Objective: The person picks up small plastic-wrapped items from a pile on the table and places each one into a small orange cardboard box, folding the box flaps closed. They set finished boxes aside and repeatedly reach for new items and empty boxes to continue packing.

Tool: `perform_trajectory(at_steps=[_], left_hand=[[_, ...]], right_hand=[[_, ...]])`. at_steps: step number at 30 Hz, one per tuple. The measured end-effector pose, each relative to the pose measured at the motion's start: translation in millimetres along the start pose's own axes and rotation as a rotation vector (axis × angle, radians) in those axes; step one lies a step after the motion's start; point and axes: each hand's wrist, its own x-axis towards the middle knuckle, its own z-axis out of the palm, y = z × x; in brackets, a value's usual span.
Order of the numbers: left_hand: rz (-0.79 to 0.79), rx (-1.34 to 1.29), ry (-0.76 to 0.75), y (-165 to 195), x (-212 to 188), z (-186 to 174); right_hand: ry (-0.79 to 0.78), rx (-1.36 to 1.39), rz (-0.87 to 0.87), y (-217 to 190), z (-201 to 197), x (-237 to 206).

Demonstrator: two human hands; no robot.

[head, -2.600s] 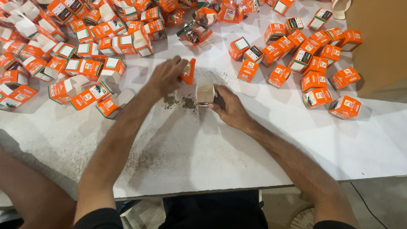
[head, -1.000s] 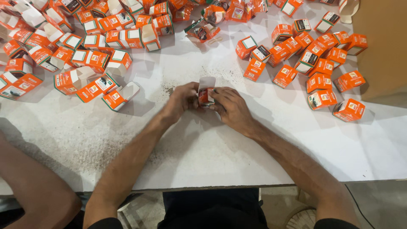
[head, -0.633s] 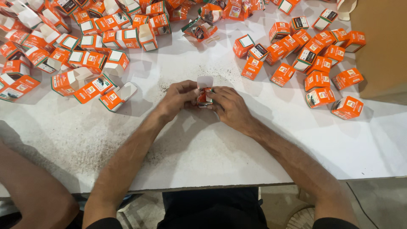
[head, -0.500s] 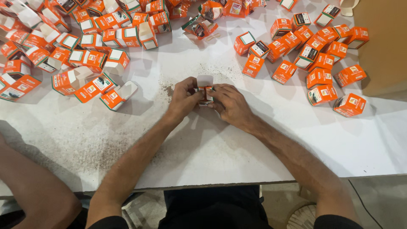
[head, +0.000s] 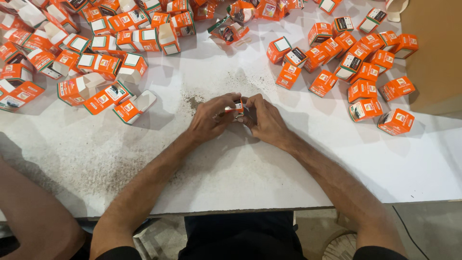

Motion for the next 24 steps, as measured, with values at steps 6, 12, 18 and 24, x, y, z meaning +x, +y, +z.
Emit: perform_trajectory(at_steps=[6, 12, 18, 24], left_hand=[[0.146, 0.148, -0.022, -1, -4, 0], [0.054, 0.082, 0.027, 2, -6, 6], [0.142, 0.248, -0.02, 7, -6, 6], [0.176, 0.356, -0.03, 12, -12, 2]], right_hand=[[-0.021, -0.026, 0.101, 0, -1, -4], [-0.044, -0.009, 0.112, -5, -4, -2], [-0.055, -0.009, 0.038, 0, -4, -3], [-0.052, -0.11, -0.2, 7, 7, 10]])
